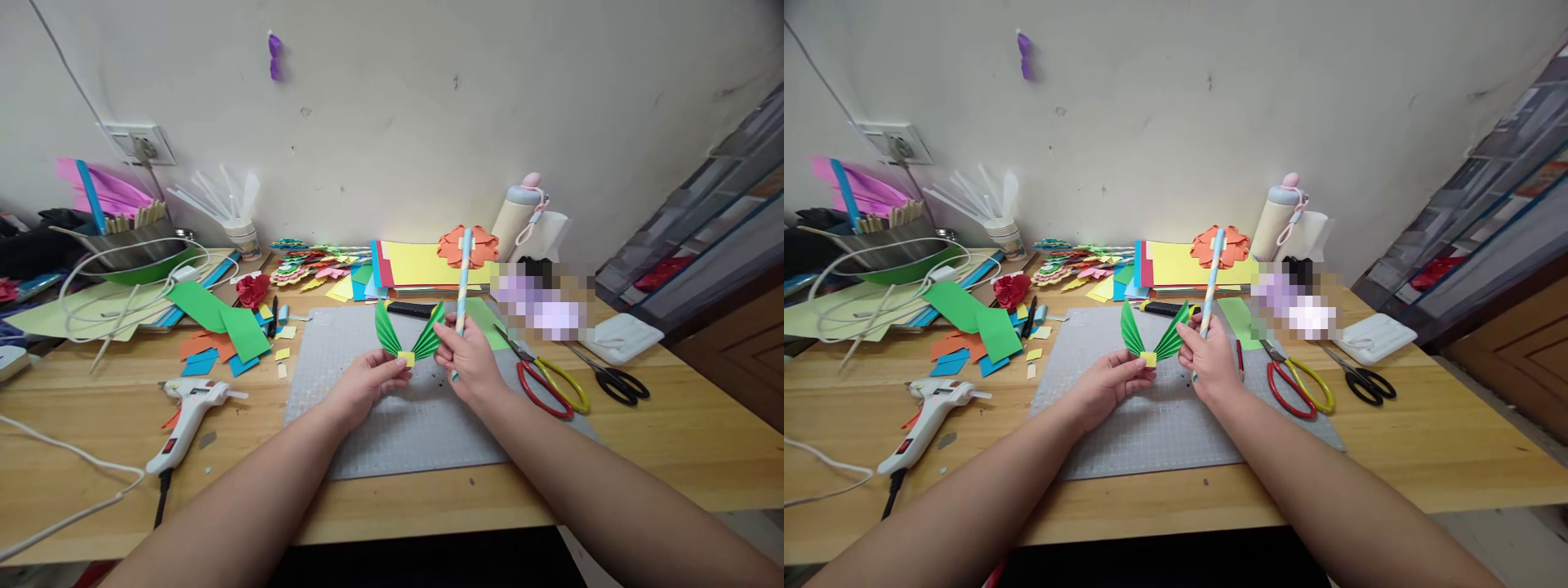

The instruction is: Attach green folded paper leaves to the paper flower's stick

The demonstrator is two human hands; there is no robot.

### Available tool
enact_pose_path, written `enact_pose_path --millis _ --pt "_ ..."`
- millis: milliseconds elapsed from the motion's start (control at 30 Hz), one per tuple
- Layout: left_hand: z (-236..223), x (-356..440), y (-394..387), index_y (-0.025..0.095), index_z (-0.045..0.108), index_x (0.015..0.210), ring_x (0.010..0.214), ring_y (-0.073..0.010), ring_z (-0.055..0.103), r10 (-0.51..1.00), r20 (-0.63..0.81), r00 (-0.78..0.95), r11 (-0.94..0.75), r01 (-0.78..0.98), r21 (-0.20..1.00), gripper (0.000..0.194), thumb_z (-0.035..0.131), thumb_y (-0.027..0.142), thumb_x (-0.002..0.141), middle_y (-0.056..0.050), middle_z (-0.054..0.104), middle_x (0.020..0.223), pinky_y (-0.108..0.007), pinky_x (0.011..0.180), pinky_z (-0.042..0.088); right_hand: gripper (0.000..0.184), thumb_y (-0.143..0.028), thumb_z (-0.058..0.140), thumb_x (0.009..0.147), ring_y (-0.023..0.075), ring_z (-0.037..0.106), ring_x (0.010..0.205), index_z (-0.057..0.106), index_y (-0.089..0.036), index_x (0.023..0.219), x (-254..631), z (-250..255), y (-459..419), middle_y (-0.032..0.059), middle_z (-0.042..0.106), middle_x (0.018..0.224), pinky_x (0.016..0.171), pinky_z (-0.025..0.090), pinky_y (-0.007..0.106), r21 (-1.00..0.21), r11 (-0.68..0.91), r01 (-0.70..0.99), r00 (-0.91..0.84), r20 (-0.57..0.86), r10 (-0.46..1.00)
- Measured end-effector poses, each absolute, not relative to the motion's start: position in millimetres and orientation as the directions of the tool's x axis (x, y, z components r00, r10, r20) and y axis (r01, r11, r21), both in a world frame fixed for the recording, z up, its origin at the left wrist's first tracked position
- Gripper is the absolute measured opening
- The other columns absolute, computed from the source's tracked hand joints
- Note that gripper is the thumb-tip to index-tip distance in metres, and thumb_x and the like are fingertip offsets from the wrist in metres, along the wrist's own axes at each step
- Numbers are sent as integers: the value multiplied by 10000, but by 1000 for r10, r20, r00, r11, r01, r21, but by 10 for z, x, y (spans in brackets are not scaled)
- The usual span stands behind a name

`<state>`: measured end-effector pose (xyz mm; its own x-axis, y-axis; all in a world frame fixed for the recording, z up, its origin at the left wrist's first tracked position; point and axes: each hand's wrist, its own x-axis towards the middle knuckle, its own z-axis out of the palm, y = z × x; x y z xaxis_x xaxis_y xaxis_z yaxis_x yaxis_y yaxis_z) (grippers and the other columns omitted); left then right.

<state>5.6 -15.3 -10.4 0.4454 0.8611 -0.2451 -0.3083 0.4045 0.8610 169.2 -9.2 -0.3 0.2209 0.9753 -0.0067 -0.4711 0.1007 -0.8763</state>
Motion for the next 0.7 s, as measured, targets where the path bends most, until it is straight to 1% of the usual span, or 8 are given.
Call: enact_pose_path --millis 67,133,333,500,600,700 --pt "-127 67 -149 93 657 774 698 -136 600 889 -231 396 362 -295 884 257 763 285 641 -62 649 738 -269 704 467 371 -248 735 644 -2 326 354 415 -233 831 1659 -4 -120 -108 417 671 300 214 127 -879 103 -466 203 7 979" --pt "-135 67 -144 93 667 754 664 -131 591 894 -234 382 353 -280 893 273 782 294 609 -51 643 702 -268 680 460 370 -242 734 646 -5 326 356 418 -233 837 1636 3 -141 -106 417 684 301 216 125 -879 105 -465 192 15 981" --pt "-150 56 -137 101 685 763 657 -129 585 888 -237 395 350 -243 905 285 788 306 594 -51 650 710 -268 672 455 362 -237 732 653 -8 330 360 422 -230 841 1633 -2 -148 -103 417 696 305 216 121 -877 92 -472 159 18 987" --pt "-144 56 -150 107 695 734 628 -139 585 888 -232 397 323 -179 929 275 787 319 584 -52 660 676 -274 662 451 365 -249 734 659 -1 311 357 418 -233 839 1635 -23 -160 -110 399 648 309 215 121 -871 68 -486 119 12 993" --pt "-119 47 -151 116 691 694 584 -131 570 911 -226 346 281 -118 952 257 786 326 580 -39 653 628 -259 626 433 355 -293 723 679 11 316 363 411 -237 839 1639 -28 -158 -111 383 610 314 218 120 -874 54 -483 99 7 995" --pt "-110 23 -120 123 687 697 571 -123 561 938 -200 282 234 -91 968 252 779 331 589 -29 647 615 -241 593 420 305 -371 663 736 20 340 374 404 -236 823 1660 -49 -126 -89 453 647 316 218 125 -885 68 -461 108 20 994"
